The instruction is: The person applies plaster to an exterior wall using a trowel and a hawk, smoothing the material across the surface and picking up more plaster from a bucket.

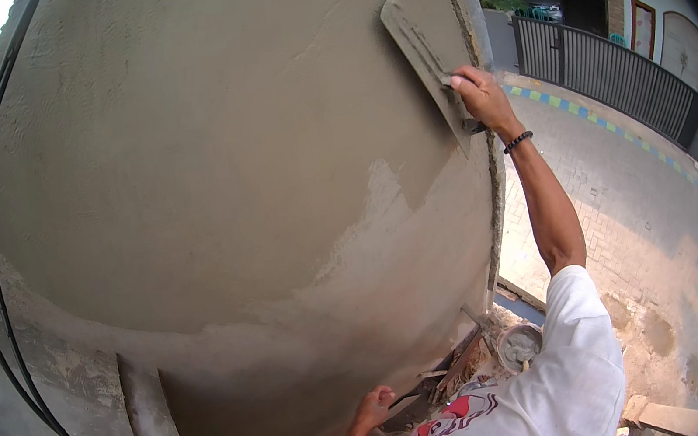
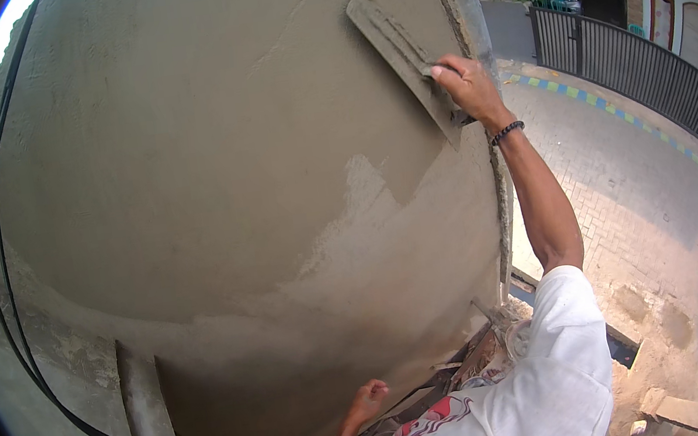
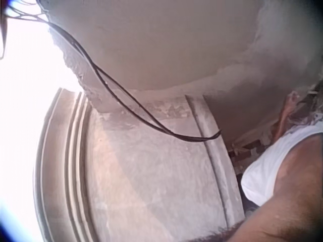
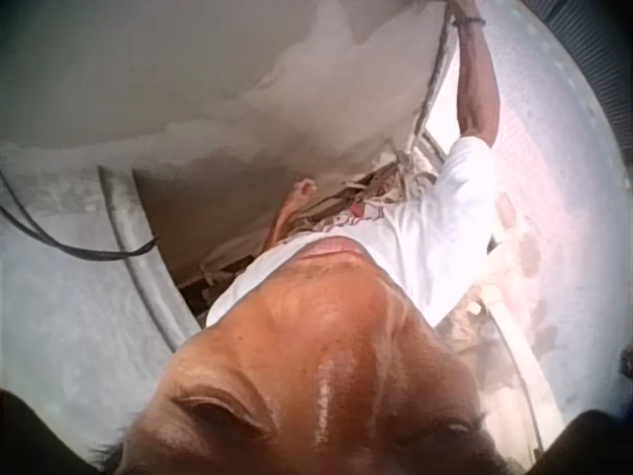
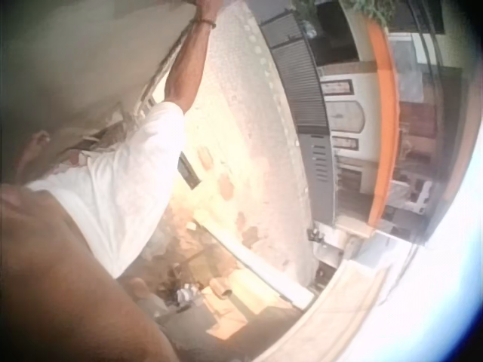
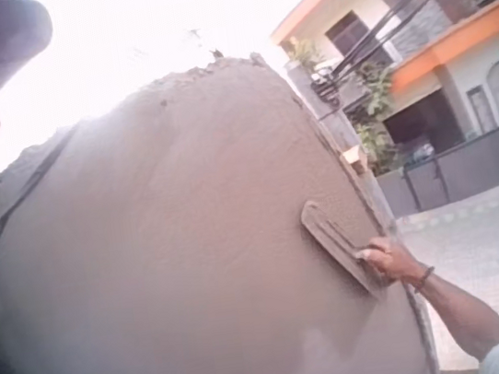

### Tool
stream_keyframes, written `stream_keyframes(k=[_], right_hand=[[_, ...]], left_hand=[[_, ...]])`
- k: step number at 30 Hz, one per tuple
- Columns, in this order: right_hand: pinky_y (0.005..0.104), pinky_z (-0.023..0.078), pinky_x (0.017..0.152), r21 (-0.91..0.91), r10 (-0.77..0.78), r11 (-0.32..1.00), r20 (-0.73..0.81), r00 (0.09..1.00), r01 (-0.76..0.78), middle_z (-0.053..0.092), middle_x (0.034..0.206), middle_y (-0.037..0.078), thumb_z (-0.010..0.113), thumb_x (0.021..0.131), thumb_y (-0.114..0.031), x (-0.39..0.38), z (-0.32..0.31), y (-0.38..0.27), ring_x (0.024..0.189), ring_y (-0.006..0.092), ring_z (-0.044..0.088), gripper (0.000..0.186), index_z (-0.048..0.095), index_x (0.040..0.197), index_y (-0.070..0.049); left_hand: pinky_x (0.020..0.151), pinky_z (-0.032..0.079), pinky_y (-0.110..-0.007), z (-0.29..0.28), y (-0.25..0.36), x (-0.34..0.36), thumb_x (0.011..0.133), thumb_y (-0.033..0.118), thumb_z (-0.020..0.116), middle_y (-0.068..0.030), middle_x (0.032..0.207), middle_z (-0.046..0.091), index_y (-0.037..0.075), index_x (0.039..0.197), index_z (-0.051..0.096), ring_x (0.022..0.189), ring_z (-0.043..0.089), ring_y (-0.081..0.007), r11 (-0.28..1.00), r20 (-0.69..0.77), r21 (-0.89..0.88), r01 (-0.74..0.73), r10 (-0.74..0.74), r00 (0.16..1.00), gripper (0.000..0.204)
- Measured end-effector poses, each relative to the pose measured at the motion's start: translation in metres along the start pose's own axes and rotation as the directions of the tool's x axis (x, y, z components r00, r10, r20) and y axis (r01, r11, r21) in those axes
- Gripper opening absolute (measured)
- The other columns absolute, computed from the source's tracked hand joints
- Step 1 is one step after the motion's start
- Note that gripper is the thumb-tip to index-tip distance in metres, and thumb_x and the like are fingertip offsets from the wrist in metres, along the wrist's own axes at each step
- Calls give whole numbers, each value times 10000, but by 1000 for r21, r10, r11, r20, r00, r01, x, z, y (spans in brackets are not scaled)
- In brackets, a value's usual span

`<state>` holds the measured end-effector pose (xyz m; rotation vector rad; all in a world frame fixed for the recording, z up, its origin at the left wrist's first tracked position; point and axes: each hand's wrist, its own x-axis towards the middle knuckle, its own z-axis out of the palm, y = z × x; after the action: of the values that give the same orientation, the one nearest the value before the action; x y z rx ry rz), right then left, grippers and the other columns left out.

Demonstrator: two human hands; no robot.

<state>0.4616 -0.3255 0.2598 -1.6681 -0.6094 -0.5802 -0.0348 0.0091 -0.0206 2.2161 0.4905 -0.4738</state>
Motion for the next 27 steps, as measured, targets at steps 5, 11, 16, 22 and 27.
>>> stream_keyframes(k=[5,11,16,22,27], right_hand=[[443,475,529,-23,-251,964,263,932,266,596,665,197,660,864,-315,-169,133,-45,578,382,603,319,618,936,-7],[375,484,577,251,-137,963,149,979,97,636,716,159,635,884,-333,-176,124,-49,603,264,628,350,637,992,0],[225,340,388,340,52,941,-145,988,0,451,539,-39,584,932,-335,22,1,-79,411,52,424,305,609,856,-40],[232,306,355,134,-27,990,-33,999,31,412,537,-56,569,938,-402,141,-59,-93,388,48,374,374,620,926,-32],[331,457,630,-184,-238,955,3,971,234,616,722,124,609,886,-370,51,22,-91,671,210,576,408,628,943,34]], left_hand=[[807,491,-350,-3,1,13,903,289,599,-127,948,684,25,1080,619,893,638,-217,993,112,118,-28,15,994,318],[818,489,-365,-16,42,1,915,312,591,-148,974,684,17,1085,617,911,644,-238,987,-67,-45,-152,149,987,341],[802,496,-367,-1,-8,-17,898,289,606,-164,943,687,28,1054,636,897,659,-271,998,13,52,-37,36,999,306],[765,501,-380,5,-10,-21,881,279,620,-168,917,684,44,1013,645,861,660,-296,998,-9,62,-34,35,999,271],[762,496,-388,3,-10,-13,881,280,617,-169,908,680,40,993,641,848,655,-302,998,5,57,-23,22,1000,266]])
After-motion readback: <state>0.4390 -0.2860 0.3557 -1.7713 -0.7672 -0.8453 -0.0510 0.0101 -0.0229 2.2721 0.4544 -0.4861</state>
